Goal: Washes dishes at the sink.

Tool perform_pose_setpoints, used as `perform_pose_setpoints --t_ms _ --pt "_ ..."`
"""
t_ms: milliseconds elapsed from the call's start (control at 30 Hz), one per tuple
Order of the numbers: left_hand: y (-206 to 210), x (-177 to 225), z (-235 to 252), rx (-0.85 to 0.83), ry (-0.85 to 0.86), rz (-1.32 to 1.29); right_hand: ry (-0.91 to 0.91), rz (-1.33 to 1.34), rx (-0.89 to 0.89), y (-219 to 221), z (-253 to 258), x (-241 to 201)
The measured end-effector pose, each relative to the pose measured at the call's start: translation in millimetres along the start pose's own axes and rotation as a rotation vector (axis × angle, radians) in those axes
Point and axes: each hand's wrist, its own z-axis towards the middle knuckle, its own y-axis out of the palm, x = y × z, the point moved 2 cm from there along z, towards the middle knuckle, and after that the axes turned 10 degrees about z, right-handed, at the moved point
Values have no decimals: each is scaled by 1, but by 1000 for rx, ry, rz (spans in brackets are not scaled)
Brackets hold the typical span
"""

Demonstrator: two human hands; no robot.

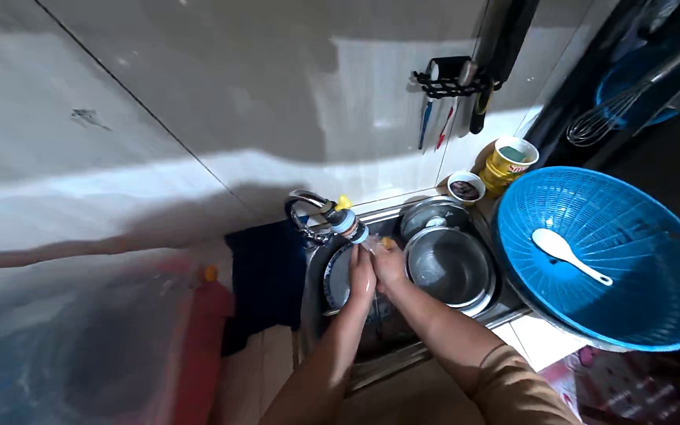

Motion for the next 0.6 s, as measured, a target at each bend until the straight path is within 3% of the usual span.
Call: perform_pose_setpoints --t_ms 133,233,333,433,533,600 --pt "-7 -24 -9 63 -162 -45 -134 -283 -102 22 12 7" --pt "-13 -25 -2 129 -164 -120 -215 -508 -269 27 13 9" --pt "-14 -22 7 112 -155 -143 -72 -424 -262 12 20 7" --pt "-10 -22 23 82 -264 -84 150 -316 -233 -22 22 0" --pt "-1 -24 35 -65 -288 59 346 -45 -246 -53 14 -7" --pt "8 -22 44 -101 -251 170 340 68 -271 -69 7 -5"
